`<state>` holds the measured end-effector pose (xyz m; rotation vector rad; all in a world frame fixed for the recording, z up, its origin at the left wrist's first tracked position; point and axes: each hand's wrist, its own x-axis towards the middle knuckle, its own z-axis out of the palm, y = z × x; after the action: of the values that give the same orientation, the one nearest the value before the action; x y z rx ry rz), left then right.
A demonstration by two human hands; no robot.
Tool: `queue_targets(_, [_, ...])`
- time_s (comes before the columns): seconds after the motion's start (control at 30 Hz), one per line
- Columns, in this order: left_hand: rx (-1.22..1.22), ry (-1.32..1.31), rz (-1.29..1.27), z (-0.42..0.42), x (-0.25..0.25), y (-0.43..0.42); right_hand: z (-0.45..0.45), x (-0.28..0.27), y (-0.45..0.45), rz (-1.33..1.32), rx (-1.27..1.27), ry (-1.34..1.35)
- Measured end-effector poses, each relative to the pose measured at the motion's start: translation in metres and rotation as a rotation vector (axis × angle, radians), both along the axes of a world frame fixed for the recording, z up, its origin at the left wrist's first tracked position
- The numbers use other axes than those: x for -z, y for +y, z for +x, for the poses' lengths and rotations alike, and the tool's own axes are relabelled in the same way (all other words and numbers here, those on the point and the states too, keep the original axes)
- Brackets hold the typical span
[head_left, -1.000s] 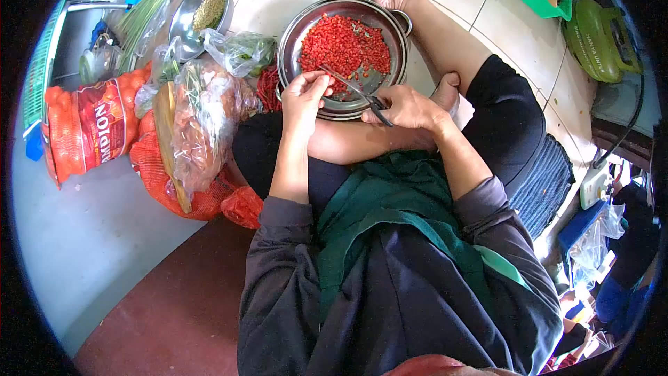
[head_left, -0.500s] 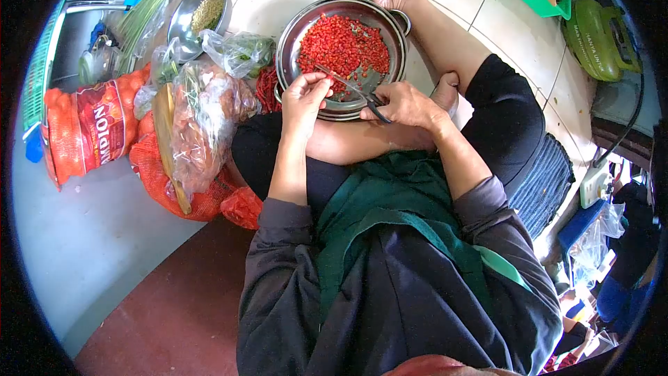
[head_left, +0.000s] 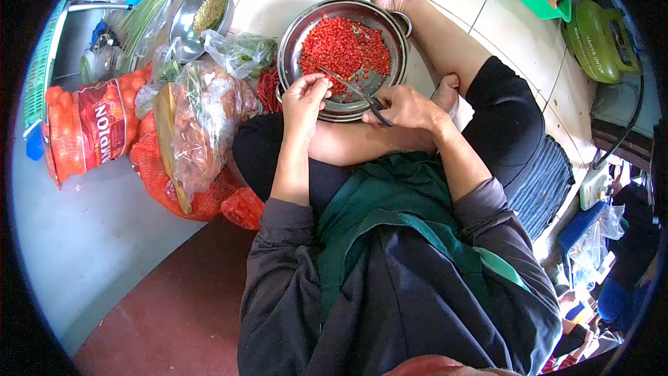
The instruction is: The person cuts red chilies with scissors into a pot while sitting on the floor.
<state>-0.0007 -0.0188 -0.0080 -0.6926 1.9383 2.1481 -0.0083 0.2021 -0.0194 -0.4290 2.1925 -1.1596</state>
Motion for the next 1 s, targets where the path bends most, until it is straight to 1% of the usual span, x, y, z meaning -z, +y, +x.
queue_targets(0.07, [0.003,0.010,0.005,0.000,0.001,-0.001,0.000,-0.001,-0.003,0.029,-0.019,-0.055])
queue_targets(0.17, [0.030,0.030,0.014,0.000,0.005,-0.002,0.001,-0.009,-0.006,0.014,-0.012,-0.025])
queue_targets(0.5, [0.034,0.001,0.011,-0.002,0.006,-0.003,0.002,0.004,-0.002,-0.027,0.018,0.008])
queue_targets(0.67, [0.040,-0.015,-0.008,-0.001,-0.001,-0.002,0.000,-0.003,0.000,-0.005,0.029,0.007])
queue_targets(0.7, [0.045,-0.017,-0.041,-0.001,-0.002,-0.003,0.001,-0.003,0.000,-0.015,0.029,0.020])
queue_targets(0.73, [0.047,-0.012,-0.015,0.000,0.005,-0.007,0.001,0.000,0.001,-0.030,0.027,0.049])
queue_targets(0.77, [0.049,0.000,-0.029,0.000,0.002,-0.006,0.001,0.001,0.000,-0.050,0.023,0.081])
queue_targets(0.83, [0.042,0.062,-0.025,0.001,0.010,-0.008,0.001,-0.002,-0.002,-0.099,0.053,-0.016])
queue_targets(0.9, [0.041,0.057,-0.032,0.001,0.006,-0.006,0.000,0.003,-0.003,-0.054,0.017,-0.052])
queue_targets(0.97, [0.041,0.069,0.001,0.000,0.009,-0.006,-0.001,-0.012,-0.004,-0.035,0.007,-0.089])
queue_targets(1.0, [0.048,0.064,0.005,0.000,0.009,-0.005,0.001,-0.001,-0.003,-0.005,0.017,-0.035])
